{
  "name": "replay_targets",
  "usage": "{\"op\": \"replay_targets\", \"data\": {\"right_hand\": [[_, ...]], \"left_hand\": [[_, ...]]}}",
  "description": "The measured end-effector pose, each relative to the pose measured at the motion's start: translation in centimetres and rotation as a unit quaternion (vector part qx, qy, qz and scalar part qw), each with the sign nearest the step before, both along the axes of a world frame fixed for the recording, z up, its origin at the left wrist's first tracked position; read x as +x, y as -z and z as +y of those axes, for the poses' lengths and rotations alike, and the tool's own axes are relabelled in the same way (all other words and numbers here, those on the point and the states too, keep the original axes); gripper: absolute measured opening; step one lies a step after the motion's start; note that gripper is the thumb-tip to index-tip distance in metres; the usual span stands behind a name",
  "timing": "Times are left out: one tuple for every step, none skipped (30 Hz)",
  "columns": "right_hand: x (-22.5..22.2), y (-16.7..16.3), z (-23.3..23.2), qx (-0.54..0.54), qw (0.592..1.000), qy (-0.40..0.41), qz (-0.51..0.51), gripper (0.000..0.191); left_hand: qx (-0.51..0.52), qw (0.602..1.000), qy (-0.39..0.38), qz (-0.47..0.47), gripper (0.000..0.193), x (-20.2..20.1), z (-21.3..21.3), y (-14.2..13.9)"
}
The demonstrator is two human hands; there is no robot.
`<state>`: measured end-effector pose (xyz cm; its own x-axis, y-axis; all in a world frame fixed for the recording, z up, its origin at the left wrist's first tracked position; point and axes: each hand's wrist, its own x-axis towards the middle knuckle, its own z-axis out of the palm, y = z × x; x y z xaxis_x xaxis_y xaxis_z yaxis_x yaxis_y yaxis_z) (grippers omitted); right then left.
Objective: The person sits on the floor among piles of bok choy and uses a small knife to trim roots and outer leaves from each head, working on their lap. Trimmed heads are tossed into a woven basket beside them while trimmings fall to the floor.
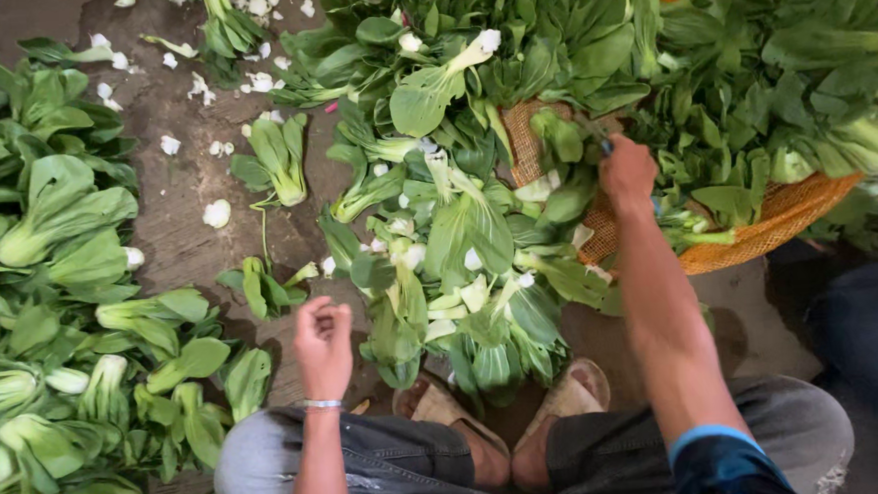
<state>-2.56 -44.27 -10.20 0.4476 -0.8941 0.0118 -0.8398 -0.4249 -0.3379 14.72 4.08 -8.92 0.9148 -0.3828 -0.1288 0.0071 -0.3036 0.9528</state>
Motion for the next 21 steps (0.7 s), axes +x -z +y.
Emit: {"op": "replay_targets", "data": {"right_hand": [[-0.4, -0.1, 0.3, -0.022, 0.999, -0.008, -0.039, 0.015], [-0.8, -0.2, 0.8, -0.043, 0.996, -0.016, -0.076, 0.015], [-1.6, -0.4, 1.4, -0.063, 0.991, -0.026, -0.111, 0.017], [-2.5, -1.2, 2.4, 0.0, 0.99, -0.023, -0.141, 0.018], [-3.5, -2.4, 3.6, 0.061, 0.983, -0.02, -0.173, 0.02], [-4.6, -3.9, 5.0, 0.119, 0.971, -0.017, -0.205, 0.021], [-5.8, -5.6, 6.6, 0.161, 0.954, -0.039, -0.251, 0.021], [-7.2, -7.3, 8.7, 0.204, 0.931, -0.061, -0.295, 0.021], [-8.7, -8.9, 11.0, 0.248, 0.904, -0.085, -0.338, 0.021], [-10.2, -10.5, 13.4, 0.304, 0.894, -0.057, -0.323, 0.021], [-11.9, -11.8, 16.1, 0.362, 0.88, -0.03, -0.305, 0.022], [-13.7, -12.6, 19.1, 0.362, 0.872, -0.077, -0.32, 0.022], [-15.4, -13.3, 22.0, 0.361, 0.861, -0.125, -0.337, 0.022], [-16.6, -13.4, 24.9, 0.38, 0.855, -0.138, -0.326, 0.021], [-17.5, -13.1, 27.4, 0.399, 0.849, -0.151, -0.313, 0.021], [-18.6, -12.7, 29.8, 0.355, 0.859, -0.215, -0.299, 0.021], [-19.4, -12.2, 31.7, 0.31, 0.864, -0.277, -0.284, 0.02], [-20.2, -11.6, 32.8, 0.279, 0.872, -0.308, -0.261, 0.024], [-21.1, -11.2, 34.0, 0.25, 0.877, -0.336, -0.236, 0.028], [-21.9, -10.9, 34.8, 0.22, 0.881, -0.361, -0.212, 0.032], [-22.4, -10.6, 35.2, 0.251, 0.892, -0.317, -0.2, 0.032]], "left_hand": [[0.025, 1.0, 0.013, -0.003, 0.035, -0.2, 0.0, 0.1], [0.05, 0.998, 0.027, -0.004, 0.036, -0.4, 0.0, 0.3], [0.076, 0.996, 0.04, -0.004, 0.037, -0.7, 0.0, 0.5], [0.087, 0.994, 0.06, 0.01, 0.038, -1.2, -0.1, 0.8], [0.095, 0.992, 0.081, 0.023, 0.039, -1.8, -0.3, 1.0], [0.102, 0.989, 0.102, 0.033, 0.041, -2.5, -0.5, 1.2], [0.038, 0.989, 0.119, 0.081, 0.043, -3.7, -1.3, 1.5], [-0.026, 0.982, 0.135, 0.129, 0.045, -5.1, -2.3, 1.8], [-0.088, 0.969, 0.148, 0.176, 0.049, -6.7, -2.5, 1.8], [-0.097, 0.929, 0.154, 0.322, 0.055, -8.4, -2.9, 1.8], [-0.104, 0.868, 0.154, 0.46, 0.062, -10.5, -3.3, 1.7], [-0.166, 0.808, 0.161, 0.541, 0.073, -12.5, -3.2, 1.4], [-0.227, 0.739, 0.169, 0.612, 0.085, -14.3, -3.4, 1.1], [-0.28, 0.711, 0.167, 0.624, 0.087, -15.8, -3.4, 0.9], [-0.332, 0.679, 0.164, 0.634, 0.089, -17.2, -3.3, 0.7], [-0.382, 0.645, 0.161, 0.642, 0.091, -18.3, -3.1, 0.5], [-0.38, 0.684, 0.157, 0.602, 0.078, -18.8, -2.9, 0.6], [-0.377, 0.721, 0.152, 0.561, 0.066, -18.9, -2.8, 0.7], [-0.369, 0.755, 0.145, 0.523, 0.055, -19.0, -2.4, 0.8], [-0.288, 0.858, 0.148, 0.399, 0.049, -18.8, -2.0, 1.0], [-0.194, 0.934, 0.15, 0.261, 0.044, -18.3, -1.6, 1.2]]}}
